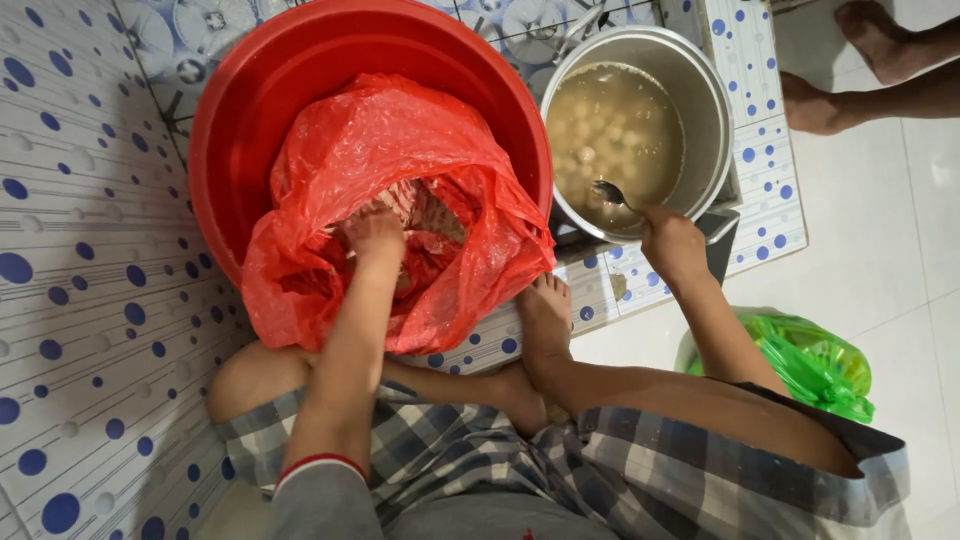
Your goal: The person forms meatballs from a meat mixture and scoops them into a pot of water using a spoon.
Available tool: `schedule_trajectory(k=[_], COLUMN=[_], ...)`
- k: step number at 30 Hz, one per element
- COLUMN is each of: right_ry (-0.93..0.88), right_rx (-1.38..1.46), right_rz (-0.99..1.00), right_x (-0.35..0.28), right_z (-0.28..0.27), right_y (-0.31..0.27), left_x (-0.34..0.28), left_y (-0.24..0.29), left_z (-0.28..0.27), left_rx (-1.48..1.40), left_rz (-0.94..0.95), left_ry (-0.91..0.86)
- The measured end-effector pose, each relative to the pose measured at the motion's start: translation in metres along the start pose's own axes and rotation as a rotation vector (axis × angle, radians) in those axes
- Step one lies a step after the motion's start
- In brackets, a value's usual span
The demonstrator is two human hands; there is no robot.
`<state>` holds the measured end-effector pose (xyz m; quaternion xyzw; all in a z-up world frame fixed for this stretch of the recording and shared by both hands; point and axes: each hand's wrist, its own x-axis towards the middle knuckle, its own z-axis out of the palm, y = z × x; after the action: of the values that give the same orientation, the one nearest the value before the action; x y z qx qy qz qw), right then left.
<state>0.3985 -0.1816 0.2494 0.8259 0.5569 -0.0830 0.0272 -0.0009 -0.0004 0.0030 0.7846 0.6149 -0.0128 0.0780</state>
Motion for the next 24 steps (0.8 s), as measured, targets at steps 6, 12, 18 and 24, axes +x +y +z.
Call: schedule_trajectory(k=[6,12,18,24], right_ry=[0.006,0.042,0.061,0.066], right_rx=[0.132,0.156,0.163,0.223], right_rz=[0.039,0.038,0.027,0.085], right_x=[-0.007,-0.006,-0.011,-0.017], right_z=[-0.022,-0.020,-0.020,-0.038], right_y=[-0.010,-0.002,-0.002,-0.008], left_x=[0.010,0.028,0.037,0.031], left_y=[-0.018,-0.048,-0.079,-0.071], left_z=[-0.045,-0.074,-0.012,-0.043], left_rx=[-0.047,0.142,0.121,0.045], left_rz=[-0.065,-0.213,-0.304,-0.348], left_ry=[-0.310,-0.666,-0.754,-0.852])
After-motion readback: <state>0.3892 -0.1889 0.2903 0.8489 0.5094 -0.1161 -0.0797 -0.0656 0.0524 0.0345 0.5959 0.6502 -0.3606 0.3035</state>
